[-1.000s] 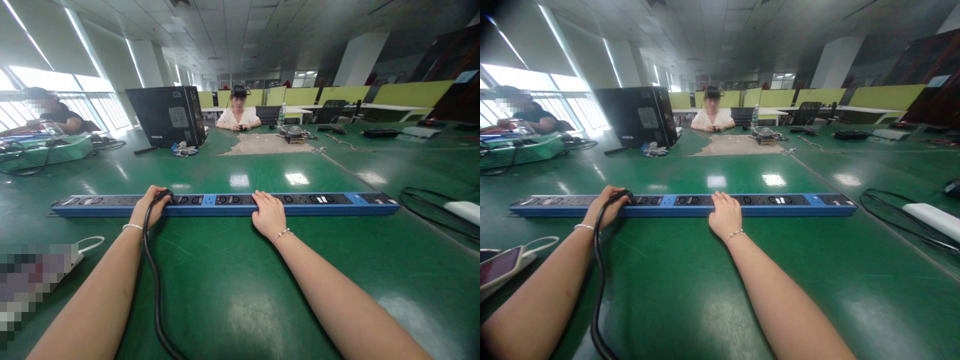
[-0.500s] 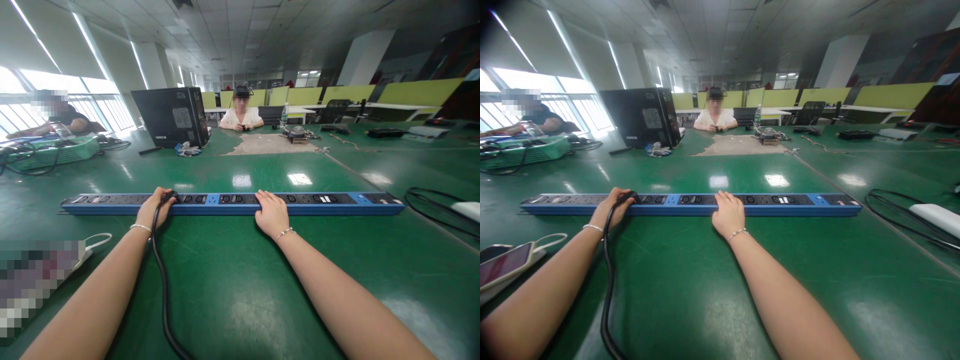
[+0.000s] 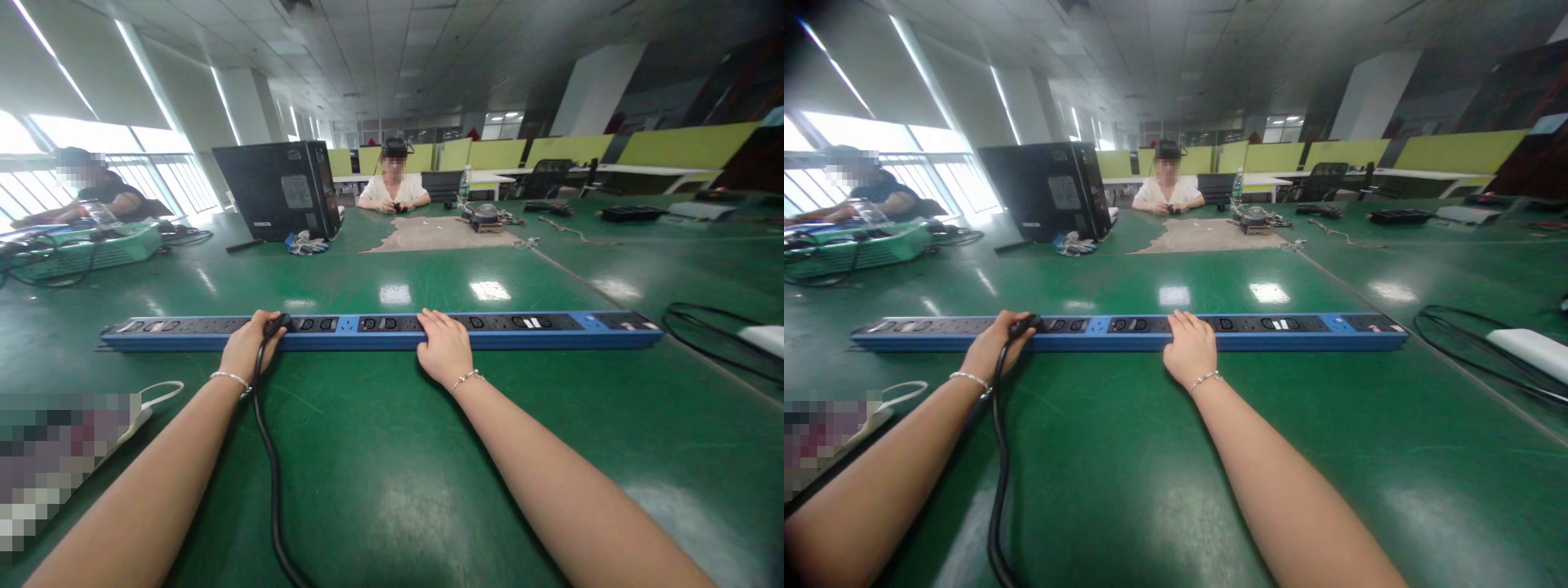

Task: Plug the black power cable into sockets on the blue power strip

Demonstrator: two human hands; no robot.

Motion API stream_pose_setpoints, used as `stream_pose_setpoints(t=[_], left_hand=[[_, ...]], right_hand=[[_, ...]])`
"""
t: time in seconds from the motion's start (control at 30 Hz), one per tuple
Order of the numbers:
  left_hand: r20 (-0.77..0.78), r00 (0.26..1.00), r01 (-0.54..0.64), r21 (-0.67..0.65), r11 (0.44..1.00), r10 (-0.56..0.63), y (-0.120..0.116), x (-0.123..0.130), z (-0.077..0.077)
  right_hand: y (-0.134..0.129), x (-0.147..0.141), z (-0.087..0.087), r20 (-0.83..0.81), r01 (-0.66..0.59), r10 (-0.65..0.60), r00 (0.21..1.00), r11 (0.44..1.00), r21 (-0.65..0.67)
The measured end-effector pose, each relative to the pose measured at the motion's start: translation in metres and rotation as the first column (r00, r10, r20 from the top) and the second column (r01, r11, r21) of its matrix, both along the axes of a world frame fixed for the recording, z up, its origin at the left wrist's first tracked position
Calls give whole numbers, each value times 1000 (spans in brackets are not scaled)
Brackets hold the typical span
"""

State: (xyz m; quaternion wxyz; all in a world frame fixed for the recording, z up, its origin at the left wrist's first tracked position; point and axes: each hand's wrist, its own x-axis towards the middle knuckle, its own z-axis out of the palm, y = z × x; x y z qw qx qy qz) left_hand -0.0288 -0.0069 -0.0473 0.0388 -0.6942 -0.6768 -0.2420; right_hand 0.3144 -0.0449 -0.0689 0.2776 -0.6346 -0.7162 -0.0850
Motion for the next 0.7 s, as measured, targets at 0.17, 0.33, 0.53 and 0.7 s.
stream_pose_setpoints(t=[0.17, 0.33, 0.53, 0.7], left_hand=[[-16, 996, 90, 3, 996, -90, 7, -11, -3], [-59, 995, 79, 52, 995, -76, 4, -9, -7], [-14, 999, 31, 93, 995, -30, 3, -2, -7], [35, 999, 18, 118, 993, -22, 5, 1, -9]], right_hand=[[0, 0, 0, 8, 1, -1, 1000, 1000, 6], [0, 0, 0, 5, 0, 0, 1000, 1000, 12], [0, 0, -1, 7, 5, -5, 1000, 1000, 25], [1, 0, -1, 13, 4, -5, 1000, 1000, 30]])
